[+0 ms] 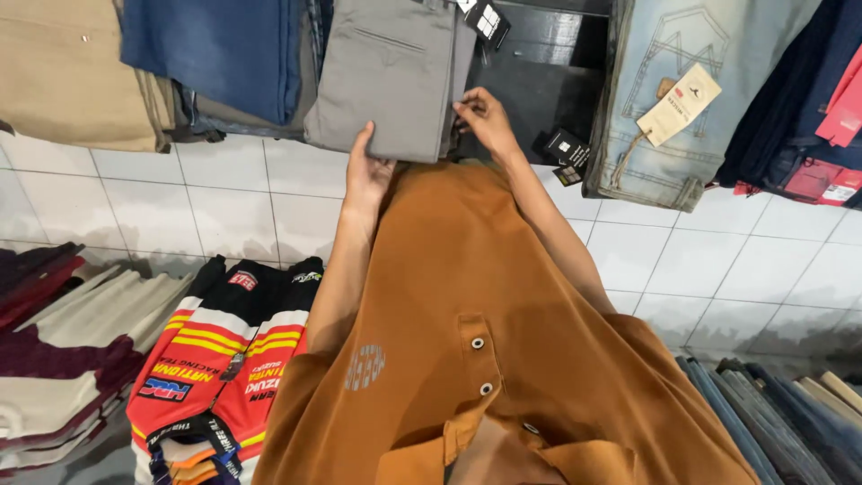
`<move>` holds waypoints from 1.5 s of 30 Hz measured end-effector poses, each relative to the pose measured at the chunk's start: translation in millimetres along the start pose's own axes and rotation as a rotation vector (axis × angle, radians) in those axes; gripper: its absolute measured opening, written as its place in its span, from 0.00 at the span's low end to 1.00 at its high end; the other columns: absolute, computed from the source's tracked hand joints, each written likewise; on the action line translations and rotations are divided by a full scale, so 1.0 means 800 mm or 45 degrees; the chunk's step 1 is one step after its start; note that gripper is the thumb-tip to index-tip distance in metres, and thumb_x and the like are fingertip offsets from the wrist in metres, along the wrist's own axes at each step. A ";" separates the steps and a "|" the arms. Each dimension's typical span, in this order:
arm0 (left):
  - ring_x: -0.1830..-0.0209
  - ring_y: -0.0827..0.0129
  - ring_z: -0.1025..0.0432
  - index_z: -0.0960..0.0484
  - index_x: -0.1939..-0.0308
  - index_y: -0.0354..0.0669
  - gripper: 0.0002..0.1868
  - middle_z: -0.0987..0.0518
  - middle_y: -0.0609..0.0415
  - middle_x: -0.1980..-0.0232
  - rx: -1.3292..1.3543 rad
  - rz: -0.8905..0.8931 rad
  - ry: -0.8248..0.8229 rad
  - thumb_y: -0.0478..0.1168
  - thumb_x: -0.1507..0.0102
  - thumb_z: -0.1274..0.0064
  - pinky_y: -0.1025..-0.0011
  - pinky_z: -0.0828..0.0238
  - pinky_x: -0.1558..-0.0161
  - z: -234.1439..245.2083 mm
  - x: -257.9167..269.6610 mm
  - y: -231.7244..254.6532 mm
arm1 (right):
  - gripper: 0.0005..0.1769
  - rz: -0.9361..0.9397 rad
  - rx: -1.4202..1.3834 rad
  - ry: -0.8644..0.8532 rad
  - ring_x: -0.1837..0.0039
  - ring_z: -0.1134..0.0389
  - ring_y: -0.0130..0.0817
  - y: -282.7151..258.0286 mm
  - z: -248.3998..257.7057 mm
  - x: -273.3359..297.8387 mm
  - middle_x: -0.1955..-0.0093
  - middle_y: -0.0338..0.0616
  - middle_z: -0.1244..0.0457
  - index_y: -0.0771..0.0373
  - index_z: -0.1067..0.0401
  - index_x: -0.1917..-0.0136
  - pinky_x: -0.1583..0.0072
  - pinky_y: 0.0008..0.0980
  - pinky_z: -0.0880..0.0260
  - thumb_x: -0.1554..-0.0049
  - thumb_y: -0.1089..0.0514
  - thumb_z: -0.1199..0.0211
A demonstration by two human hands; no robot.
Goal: Folding and organizing pants on a display shelf in a clothing store.
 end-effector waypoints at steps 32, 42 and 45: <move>0.39 0.52 0.33 0.30 0.35 0.33 0.38 0.30 0.37 0.33 -0.043 -0.049 -0.051 0.44 0.47 0.40 0.59 0.36 0.40 -0.043 0.027 0.075 | 0.22 -0.336 -0.417 -0.109 0.34 0.29 0.45 -0.004 0.044 0.020 0.34 0.59 0.34 0.67 0.34 0.31 0.34 0.38 0.26 0.35 0.54 0.49; 0.36 0.47 0.34 0.32 0.34 0.28 0.38 0.33 0.33 0.31 -0.039 0.061 0.046 0.46 0.44 0.41 0.51 0.32 0.37 0.039 -0.069 0.033 | 0.21 -0.274 -0.330 -0.208 0.40 0.30 0.37 0.011 0.031 -0.013 0.40 0.50 0.35 0.65 0.32 0.32 0.37 0.35 0.26 0.36 0.55 0.42; 0.48 0.49 0.27 0.27 0.36 0.30 0.40 0.25 0.34 0.39 -0.222 -0.034 0.199 0.52 0.47 0.39 0.59 0.25 0.52 0.039 -0.063 0.027 | 0.23 -0.264 -0.304 -0.200 0.41 0.31 0.37 0.047 0.035 -0.019 0.39 0.50 0.35 0.64 0.33 0.30 0.38 0.36 0.26 0.36 0.53 0.41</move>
Point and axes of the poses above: each hand's wrist, its own x-axis away from the middle knuckle, its own z-axis out of the back of the hand, y = z × x, the point moved 1 cm from there along -x, towards the middle knuckle
